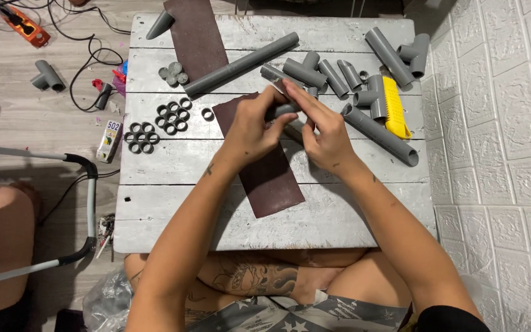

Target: The person uses a metal file to smooth the cut edges of a small gray plastic pipe fitting, then switches to sandpaper to further smooth the surface. They handle multiple fittings one at a time, rotating them to work on different sides.

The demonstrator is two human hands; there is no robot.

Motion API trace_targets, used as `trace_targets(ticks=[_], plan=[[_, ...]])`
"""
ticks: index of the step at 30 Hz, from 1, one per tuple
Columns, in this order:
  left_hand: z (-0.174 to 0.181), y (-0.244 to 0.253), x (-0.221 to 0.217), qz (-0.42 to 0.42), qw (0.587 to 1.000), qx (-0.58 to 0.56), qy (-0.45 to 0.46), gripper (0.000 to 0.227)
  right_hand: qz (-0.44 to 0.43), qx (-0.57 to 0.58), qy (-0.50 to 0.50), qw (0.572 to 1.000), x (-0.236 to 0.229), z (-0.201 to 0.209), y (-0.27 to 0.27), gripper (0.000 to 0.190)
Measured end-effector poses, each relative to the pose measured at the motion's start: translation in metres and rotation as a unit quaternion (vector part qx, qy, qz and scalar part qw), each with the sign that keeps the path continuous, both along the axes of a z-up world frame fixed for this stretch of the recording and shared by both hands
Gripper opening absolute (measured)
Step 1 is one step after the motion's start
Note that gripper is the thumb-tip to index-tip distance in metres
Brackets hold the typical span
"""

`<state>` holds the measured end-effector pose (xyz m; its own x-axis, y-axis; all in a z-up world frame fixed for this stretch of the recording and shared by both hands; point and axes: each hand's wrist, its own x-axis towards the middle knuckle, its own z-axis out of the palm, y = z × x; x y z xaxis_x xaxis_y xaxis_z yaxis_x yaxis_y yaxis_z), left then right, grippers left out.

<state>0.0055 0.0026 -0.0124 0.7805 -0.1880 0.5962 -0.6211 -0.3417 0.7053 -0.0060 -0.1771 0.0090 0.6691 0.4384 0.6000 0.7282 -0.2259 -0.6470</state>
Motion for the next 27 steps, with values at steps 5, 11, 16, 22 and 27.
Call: trace_targets(ticks=[5,11,16,22,27], plan=[[0.017,0.009,-0.001,0.012,0.997,-0.059,0.057,0.018,-0.005,0.051,0.033,0.998,-0.003,0.015,-0.004,0.062],[0.004,-0.003,-0.003,-0.032,0.996,-0.058,0.061,0.021,-0.036,0.110,0.020,0.993,0.005,0.005,-0.005,0.054],[0.013,0.007,-0.004,-0.076,0.985,-0.111,0.106,0.021,-0.034,0.122,-0.024,0.992,0.014,0.003,-0.013,0.050],[-0.001,0.004,0.002,-0.105,0.977,-0.138,0.121,0.023,-0.034,0.123,-0.054,0.990,0.011,-0.001,-0.011,0.049],[-0.010,0.003,0.003,-0.105,0.974,-0.156,0.130,0.022,-0.040,0.104,-0.067,0.991,0.003,0.004,-0.006,0.052]])
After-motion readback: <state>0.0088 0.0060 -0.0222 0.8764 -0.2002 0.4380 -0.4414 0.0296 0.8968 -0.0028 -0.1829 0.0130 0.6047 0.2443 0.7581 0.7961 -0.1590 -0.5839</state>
